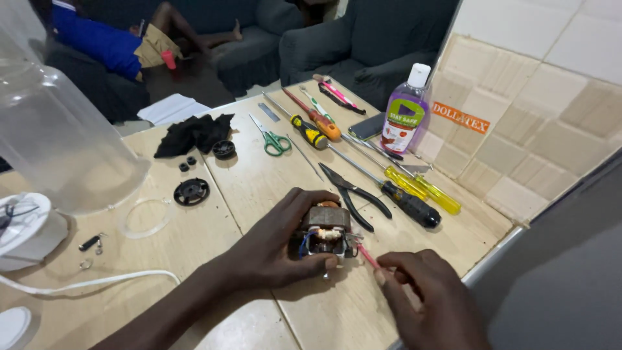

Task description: Repairing and cleaning a small electric motor using various hand tools on a workbench

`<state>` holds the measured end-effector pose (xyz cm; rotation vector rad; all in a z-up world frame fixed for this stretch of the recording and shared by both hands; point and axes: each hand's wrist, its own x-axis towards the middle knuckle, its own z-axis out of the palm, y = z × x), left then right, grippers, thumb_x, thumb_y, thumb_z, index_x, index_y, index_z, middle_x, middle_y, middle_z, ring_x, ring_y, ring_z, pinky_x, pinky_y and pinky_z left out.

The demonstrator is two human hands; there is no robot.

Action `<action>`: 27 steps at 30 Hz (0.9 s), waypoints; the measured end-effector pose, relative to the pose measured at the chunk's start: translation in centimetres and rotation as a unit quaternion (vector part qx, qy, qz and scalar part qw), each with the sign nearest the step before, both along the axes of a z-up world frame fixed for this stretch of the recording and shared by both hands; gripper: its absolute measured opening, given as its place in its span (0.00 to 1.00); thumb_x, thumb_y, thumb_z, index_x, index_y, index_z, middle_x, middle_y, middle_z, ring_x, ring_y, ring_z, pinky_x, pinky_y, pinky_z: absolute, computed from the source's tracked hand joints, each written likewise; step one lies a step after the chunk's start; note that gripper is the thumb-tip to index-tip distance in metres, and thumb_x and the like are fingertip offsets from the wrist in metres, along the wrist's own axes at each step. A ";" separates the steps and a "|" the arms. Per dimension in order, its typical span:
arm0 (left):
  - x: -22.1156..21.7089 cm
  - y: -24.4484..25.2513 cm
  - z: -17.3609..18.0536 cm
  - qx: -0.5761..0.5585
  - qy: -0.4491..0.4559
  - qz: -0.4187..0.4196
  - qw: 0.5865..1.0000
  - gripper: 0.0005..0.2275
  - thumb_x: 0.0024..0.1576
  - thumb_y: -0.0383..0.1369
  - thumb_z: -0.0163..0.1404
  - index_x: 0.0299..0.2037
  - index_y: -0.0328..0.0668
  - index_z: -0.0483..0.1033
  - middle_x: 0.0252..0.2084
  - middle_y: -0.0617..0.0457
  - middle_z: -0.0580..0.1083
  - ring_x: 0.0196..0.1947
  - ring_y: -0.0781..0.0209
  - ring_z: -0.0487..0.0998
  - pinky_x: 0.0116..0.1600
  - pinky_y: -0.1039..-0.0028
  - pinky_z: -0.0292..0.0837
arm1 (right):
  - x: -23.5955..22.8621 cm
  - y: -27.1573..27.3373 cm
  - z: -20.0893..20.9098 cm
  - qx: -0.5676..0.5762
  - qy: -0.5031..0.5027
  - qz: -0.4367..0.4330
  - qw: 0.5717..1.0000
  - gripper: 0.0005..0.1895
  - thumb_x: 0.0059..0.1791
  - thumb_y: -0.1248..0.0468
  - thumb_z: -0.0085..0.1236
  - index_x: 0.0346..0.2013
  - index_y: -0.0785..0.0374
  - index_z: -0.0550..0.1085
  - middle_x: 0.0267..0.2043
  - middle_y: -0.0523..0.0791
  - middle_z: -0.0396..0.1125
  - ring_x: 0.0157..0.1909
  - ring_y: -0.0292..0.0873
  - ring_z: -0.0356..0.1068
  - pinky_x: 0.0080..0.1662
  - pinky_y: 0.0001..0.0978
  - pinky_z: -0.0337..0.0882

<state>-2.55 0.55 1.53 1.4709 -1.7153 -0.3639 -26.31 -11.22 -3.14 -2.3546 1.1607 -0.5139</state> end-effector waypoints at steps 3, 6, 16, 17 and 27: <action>0.0 0.2 0.1 -0.011 0.002 -0.003 1.000 0.32 0.53 0.55 0.49 0.63 0.43 0.65 0.52 0.46 0.69 0.51 0.53 0.75 0.54 0.68 0.68 | 0.7 -1.0 2.1 0.024 -0.066 -0.024 0.997 0.13 0.47 0.51 0.54 0.42 0.41 0.84 0.40 0.36 0.78 0.39 0.35 0.77 0.45 0.29 0.74; 0.3 0.0 -0.2 -0.036 -0.011 -0.017 0.999 0.40 0.50 0.67 0.43 0.63 0.41 0.65 0.54 0.44 0.71 0.54 0.50 0.76 0.57 0.66 0.69 | 3.3 -2.2 4.7 -0.095 -0.074 -0.023 0.992 0.12 0.50 0.51 0.52 0.41 0.46 0.81 0.44 0.39 0.78 0.44 0.44 0.76 0.45 0.39 0.70; -0.7 -0.3 -0.9 -0.046 -0.106 0.044 0.992 0.41 0.40 0.49 0.62 0.64 0.41 0.62 0.61 0.41 0.66 0.57 0.39 0.73 0.52 0.56 0.70 | 8.9 -6.7 2.8 -0.132 0.041 0.121 0.983 0.21 0.46 0.52 0.59 0.53 0.49 0.74 0.49 0.46 0.72 0.54 0.54 0.69 0.49 0.49 0.68; -0.7 -0.3 -0.8 -0.043 -0.120 0.051 0.991 0.37 0.41 0.43 0.59 0.63 0.41 0.63 0.61 0.42 0.67 0.57 0.41 0.72 0.50 0.56 0.70 | 9.0 -7.2 2.3 -0.143 0.047 0.115 0.982 0.28 0.46 0.50 0.60 0.61 0.50 0.71 0.56 0.46 0.70 0.59 0.53 0.68 0.53 0.49 0.68; -0.5 -0.3 -1.1 -0.034 -0.154 0.064 0.985 0.34 0.42 0.44 0.58 0.59 0.41 0.63 0.56 0.42 0.71 0.45 0.39 0.75 0.47 0.57 0.68 | 10.8 -6.0 6.2 -0.008 0.093 0.114 0.989 0.12 0.47 0.53 0.52 0.39 0.50 0.79 0.42 0.45 0.77 0.45 0.51 0.74 0.44 0.45 0.68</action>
